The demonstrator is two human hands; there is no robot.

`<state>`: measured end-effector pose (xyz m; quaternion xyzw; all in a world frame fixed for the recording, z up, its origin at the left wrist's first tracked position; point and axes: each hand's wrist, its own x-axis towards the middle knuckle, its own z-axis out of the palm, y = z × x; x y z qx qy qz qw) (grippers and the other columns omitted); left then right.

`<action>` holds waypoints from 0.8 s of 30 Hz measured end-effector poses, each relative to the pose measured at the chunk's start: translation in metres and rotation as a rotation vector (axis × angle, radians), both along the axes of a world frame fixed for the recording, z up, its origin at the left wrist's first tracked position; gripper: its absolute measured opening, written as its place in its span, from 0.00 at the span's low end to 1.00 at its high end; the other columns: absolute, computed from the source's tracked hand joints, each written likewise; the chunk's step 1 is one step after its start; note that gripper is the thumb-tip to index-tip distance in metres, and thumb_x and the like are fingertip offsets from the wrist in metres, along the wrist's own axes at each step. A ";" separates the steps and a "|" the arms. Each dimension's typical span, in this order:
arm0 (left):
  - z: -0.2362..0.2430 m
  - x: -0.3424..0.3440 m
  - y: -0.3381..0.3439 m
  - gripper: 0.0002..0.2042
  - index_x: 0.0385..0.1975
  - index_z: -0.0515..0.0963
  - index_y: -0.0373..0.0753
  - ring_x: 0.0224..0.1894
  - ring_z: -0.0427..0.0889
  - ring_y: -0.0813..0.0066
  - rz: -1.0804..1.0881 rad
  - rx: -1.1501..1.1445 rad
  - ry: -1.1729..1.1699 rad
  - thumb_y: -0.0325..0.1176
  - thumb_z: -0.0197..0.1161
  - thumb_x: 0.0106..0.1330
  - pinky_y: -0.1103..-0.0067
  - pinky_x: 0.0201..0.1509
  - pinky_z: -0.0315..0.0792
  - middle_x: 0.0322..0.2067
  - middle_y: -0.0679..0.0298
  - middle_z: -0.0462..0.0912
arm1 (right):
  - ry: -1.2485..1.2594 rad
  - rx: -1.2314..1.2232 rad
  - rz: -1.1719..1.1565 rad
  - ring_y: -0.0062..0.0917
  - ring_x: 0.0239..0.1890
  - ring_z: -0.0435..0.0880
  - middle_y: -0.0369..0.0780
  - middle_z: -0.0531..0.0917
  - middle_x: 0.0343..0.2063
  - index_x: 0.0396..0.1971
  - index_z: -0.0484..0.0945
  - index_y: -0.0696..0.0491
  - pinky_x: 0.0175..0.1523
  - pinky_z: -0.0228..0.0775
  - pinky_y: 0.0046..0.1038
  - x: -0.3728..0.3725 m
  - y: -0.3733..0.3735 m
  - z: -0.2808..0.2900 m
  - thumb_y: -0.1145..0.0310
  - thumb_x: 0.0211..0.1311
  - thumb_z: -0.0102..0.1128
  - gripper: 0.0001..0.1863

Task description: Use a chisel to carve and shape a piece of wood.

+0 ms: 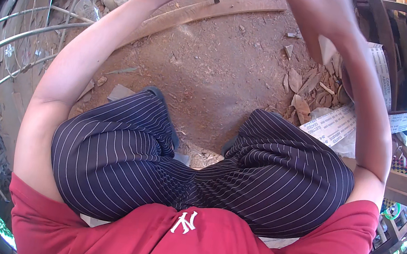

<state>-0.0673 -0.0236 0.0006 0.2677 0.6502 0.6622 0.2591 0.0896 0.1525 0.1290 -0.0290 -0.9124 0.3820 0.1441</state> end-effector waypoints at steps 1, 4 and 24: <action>-0.001 -0.002 -0.002 0.11 0.24 0.75 0.43 0.18 0.72 0.84 -0.005 -0.001 0.005 0.35 0.70 0.64 0.81 0.22 0.65 0.18 0.72 0.76 | -0.421 0.255 0.014 0.34 0.40 0.83 0.49 0.83 0.34 0.44 0.76 0.66 0.47 0.73 0.32 0.000 0.006 0.005 0.54 0.47 0.72 0.32; -0.003 -0.010 0.002 0.11 0.25 0.75 0.42 0.18 0.72 0.83 -0.062 -0.140 0.010 0.38 0.69 0.65 0.80 0.22 0.65 0.18 0.71 0.76 | -0.409 0.443 -0.008 0.33 0.34 0.82 0.48 0.82 0.29 0.40 0.78 0.66 0.41 0.73 0.32 0.000 -0.011 0.063 0.52 0.45 0.74 0.32; -0.005 -0.010 -0.001 0.09 0.26 0.78 0.40 0.19 0.75 0.80 -0.069 0.076 0.023 0.36 0.69 0.63 0.80 0.21 0.68 0.20 0.68 0.78 | -0.413 0.278 0.003 0.28 0.28 0.83 0.44 0.83 0.25 0.38 0.79 0.63 0.34 0.75 0.30 0.010 -0.012 0.006 0.58 0.46 0.71 0.25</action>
